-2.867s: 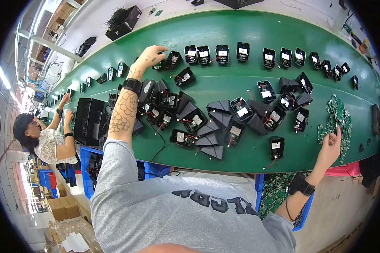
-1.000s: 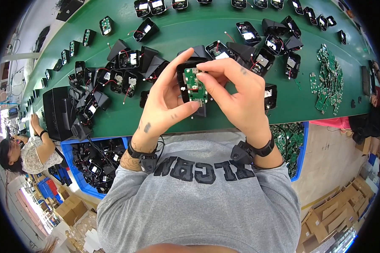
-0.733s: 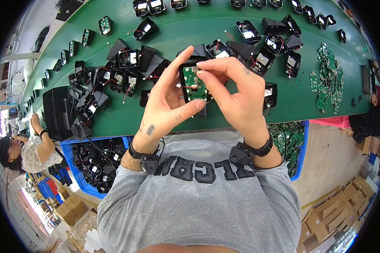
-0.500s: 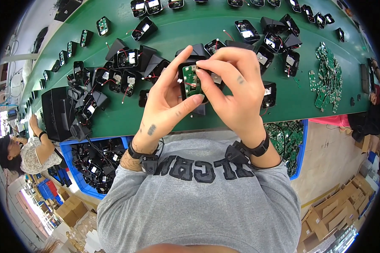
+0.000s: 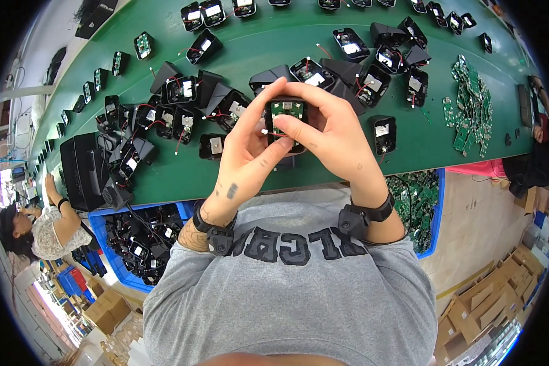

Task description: Assembling circuit boards into black plastic housings on a production line.

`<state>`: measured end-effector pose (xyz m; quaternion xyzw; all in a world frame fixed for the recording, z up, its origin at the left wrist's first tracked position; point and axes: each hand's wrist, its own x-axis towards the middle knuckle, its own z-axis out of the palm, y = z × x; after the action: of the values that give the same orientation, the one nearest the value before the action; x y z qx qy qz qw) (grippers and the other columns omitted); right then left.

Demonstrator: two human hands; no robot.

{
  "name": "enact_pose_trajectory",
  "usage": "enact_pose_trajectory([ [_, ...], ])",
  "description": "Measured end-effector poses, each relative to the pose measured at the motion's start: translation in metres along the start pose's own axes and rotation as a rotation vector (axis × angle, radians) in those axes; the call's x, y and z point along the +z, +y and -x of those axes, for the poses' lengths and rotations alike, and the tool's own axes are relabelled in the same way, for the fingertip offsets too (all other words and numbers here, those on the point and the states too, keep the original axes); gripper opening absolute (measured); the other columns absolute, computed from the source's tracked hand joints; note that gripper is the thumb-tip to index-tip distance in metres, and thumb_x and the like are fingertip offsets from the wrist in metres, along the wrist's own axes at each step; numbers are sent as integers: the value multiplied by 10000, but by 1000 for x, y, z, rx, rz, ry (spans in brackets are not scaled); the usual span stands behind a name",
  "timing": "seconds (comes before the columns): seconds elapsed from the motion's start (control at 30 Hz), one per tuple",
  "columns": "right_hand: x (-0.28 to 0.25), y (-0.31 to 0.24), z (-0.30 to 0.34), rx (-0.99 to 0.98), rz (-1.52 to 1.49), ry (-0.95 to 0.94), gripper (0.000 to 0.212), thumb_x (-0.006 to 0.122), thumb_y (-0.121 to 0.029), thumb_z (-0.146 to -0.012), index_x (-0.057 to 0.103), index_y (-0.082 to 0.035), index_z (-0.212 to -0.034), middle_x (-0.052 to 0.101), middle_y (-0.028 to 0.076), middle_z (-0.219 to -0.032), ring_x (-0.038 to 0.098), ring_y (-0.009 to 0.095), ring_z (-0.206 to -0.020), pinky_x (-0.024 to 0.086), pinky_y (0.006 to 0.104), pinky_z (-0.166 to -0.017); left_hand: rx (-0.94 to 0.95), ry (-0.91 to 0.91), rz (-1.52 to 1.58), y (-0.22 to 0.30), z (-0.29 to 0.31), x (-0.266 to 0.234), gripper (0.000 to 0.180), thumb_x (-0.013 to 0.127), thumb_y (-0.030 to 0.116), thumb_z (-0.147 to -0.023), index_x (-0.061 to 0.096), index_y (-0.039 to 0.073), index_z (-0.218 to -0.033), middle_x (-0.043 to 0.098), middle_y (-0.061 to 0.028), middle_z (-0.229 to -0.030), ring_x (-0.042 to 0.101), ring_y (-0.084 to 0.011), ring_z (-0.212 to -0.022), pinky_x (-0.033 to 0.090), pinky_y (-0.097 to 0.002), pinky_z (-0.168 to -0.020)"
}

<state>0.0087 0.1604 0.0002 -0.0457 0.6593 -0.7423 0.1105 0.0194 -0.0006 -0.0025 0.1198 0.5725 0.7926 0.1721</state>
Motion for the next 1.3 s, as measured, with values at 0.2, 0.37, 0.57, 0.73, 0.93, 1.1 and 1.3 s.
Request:
enact_pose_trajectory([
  [0.2,-1,-8,4,-125,-48,3,404,661,46,-805,551,44,-1193,592,157,-1225,585,217,-1112,475,327,-951,107,-37,-101,-7,-2,3,580,537,-97,-861,413,74,-1401,503,-60,-1285,511,-97,-1121,446,-231,-912],
  [0.37,-11,-3,1,-620,513,280,390,731,-25,-722,641,6,-1100,632,127,-1156,580,263,-1099,458,396,-956,161,110,-83,-1,-7,7,489,563,-53,-846,429,58,-1303,531,-54,-1143,599,-87,-938,520,-223,-792],
  [0.57,4,-5,11,-837,899,425,267,793,-129,-635,747,-159,-897,664,19,-1022,551,262,-1049,386,483,-992,87,134,-307,2,-11,3,540,615,-34,-800,442,84,-1298,535,-69,-1104,608,-124,-967,558,-263,-770],
  [0.73,2,6,10,-792,766,340,186,752,-64,-681,712,-129,-851,687,-3,-883,583,246,-1016,342,505,-1042,109,111,-379,0,-16,3,534,640,-16,-764,502,99,-1268,574,-54,-1039,637,-127,-784,562,-254,-698],
  [0.93,2,15,11,-695,428,317,67,550,-34,-824,615,-48,-818,605,3,-686,545,237,-1021,279,566,-1089,-308,-65,168,13,-17,-3,525,725,23,-799,385,106,-1191,607,-75,-895,663,-148,-739,579,-267,-538],
  [1.1,1,3,9,-732,543,211,67,549,-54,-828,616,-49,-822,607,11,-704,542,244,-1012,301,570,-1076,-259,-64,269,9,-13,-5,484,694,3,-812,400,100,-1184,562,-88,-1045,658,-194,-865,614,-321,-669],
  [1.3,-6,-3,14,-698,543,163,26,570,-70,-799,591,-56,-792,595,75,-860,505,318,-1109,327,571,-1052,-280,-35,248,16,-9,-12,349,624,16,-857,480,47,-1173,571,-70,-1057,624,-160,-927,600,-325,-755],
])
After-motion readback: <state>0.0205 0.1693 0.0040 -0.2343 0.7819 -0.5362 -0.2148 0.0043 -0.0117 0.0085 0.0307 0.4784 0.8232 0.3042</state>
